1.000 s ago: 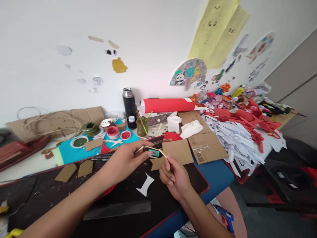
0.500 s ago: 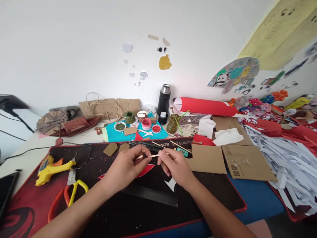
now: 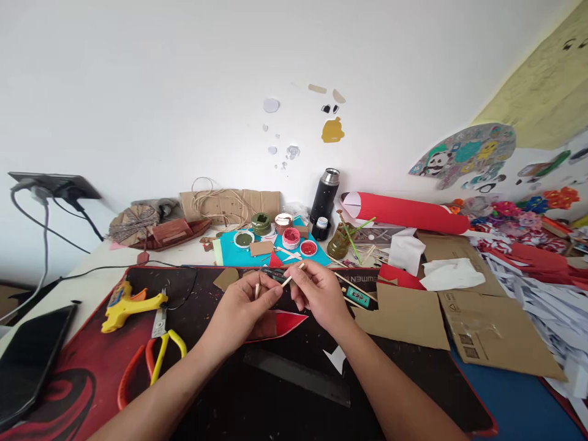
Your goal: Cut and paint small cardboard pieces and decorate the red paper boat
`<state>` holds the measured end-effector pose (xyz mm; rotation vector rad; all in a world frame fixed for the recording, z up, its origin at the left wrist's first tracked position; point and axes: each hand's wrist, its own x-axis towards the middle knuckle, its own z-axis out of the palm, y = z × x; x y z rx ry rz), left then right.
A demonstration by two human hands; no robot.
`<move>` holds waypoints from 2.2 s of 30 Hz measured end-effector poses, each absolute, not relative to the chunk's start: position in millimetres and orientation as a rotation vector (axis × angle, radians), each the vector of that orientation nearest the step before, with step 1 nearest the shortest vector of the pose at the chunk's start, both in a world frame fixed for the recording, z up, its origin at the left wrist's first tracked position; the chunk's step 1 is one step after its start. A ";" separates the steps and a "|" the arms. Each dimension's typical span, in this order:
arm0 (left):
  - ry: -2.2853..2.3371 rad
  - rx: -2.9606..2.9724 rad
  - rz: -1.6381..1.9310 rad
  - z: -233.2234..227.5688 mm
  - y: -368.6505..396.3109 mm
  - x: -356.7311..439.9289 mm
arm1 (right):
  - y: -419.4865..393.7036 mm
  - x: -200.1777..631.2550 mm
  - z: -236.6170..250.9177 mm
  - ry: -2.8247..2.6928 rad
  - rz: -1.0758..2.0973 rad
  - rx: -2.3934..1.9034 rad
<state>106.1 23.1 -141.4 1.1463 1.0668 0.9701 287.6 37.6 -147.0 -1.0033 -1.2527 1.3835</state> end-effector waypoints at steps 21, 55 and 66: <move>0.999 1.296 0.657 -137.2 32.5 107.9 | 39.1 306.7 -176.4 -1.400 1.302 -1.051; 1.082 1.677 0.947 -135.9 50.5 118.3 | 42.0 305.0 -182.1 -1.084 1.324 -0.994; 1.323 1.956 1.096 -123.6 63.2 94.6 | 41.8 306.1 -184.6 -1.185 1.357 -1.006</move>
